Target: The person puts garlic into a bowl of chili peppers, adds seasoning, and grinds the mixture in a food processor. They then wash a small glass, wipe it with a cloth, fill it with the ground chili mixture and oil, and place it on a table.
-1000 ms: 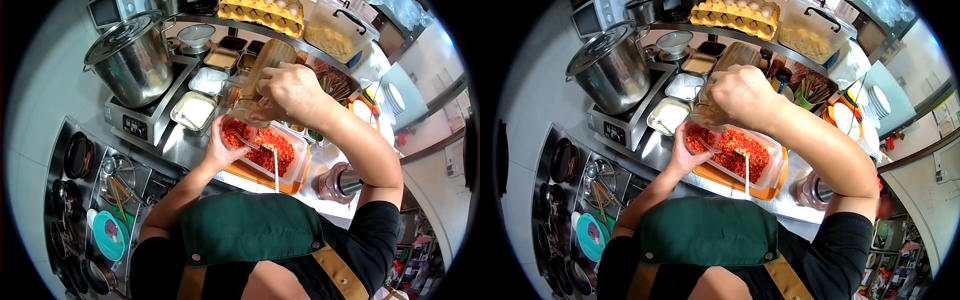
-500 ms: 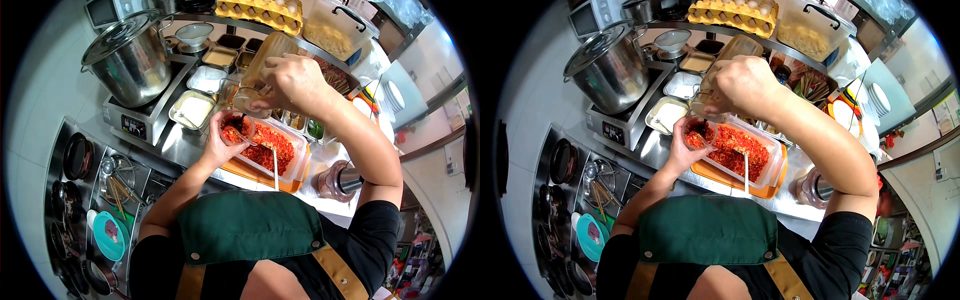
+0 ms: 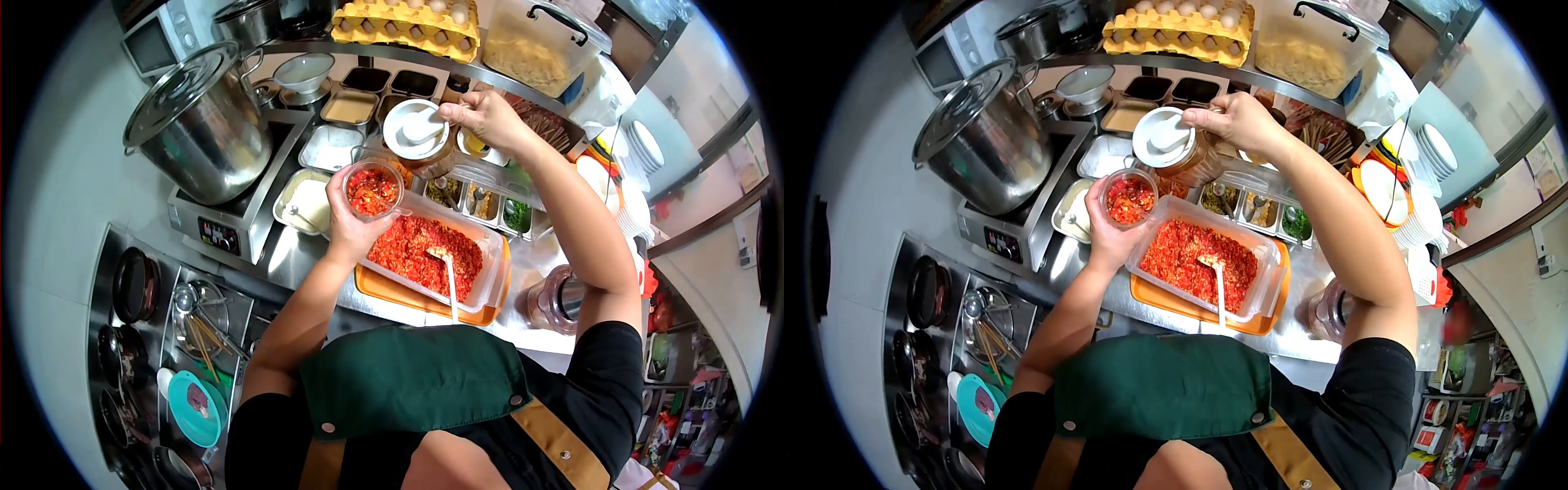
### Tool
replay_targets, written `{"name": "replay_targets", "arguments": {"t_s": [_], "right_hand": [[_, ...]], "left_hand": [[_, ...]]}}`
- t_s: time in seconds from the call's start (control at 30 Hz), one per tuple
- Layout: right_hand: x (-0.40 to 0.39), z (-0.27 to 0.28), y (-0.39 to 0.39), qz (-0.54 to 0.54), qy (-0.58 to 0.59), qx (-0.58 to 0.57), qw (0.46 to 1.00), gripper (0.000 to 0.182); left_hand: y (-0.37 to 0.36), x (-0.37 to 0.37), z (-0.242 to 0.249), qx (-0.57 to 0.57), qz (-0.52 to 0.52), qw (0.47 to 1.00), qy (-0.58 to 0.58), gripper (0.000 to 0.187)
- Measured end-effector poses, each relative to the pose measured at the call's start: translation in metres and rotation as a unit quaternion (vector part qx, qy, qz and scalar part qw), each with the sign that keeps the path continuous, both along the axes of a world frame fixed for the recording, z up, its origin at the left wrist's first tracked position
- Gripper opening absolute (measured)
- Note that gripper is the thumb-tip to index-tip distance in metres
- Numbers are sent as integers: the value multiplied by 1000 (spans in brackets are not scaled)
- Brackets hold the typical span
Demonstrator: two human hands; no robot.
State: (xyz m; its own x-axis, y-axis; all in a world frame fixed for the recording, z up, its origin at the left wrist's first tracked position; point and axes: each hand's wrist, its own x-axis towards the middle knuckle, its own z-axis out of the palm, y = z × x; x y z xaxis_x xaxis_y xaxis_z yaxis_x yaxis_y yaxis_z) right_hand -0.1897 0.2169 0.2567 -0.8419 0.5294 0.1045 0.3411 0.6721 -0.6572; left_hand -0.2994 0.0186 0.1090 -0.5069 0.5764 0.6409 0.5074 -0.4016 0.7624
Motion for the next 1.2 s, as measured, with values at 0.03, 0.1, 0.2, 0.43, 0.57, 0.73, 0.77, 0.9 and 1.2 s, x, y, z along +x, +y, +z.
{"name": "replay_targets", "arguments": {"t_s": [0.03, 0.1, 0.2, 0.43, 0.57, 0.73, 0.77, 0.9, 1.2], "right_hand": [[-1, -15, 12, 15, 88, -32, 995, 53], [1, -30, 31, 11, 178, -82, 981, 47], [3, -55, 66, -72, 135, -56, 987, 48], [-44, -153, 133, -291, 199, -61, 934, 55], [-92, -248, 219, -335, 190, -91, 918, 50], [-101, -229, 212, -307, 233, -405, 829, 40], [-101, -229, 212, -307, 227, -451, 807, 40], [-89, -207, 196, -308, 189, -464, 808, 47], [-16, -237, 235, -516, 171, 153, 825, 24]], "left_hand": [[2, -1, 1, 5, 7, 1000, -16, 84], [6, -6, -5, 6, 24, 999, -28, 85], [-1, -11, -13, -18, 68, 997, -21, 85], [-38, -10, -13, -24, 190, 980, -45, 74], [-59, -17, -29, -8, 167, 982, -82, 79], [-74, -11, -30, -1, 177, 976, -124, 79], [-76, -9, -27, -8, 181, 976, -123, 78], [-79, -10, -35, -35, 193, 973, -124, 76], [-73, -10, -32, -32, 176, 974, -136, 74]]}}
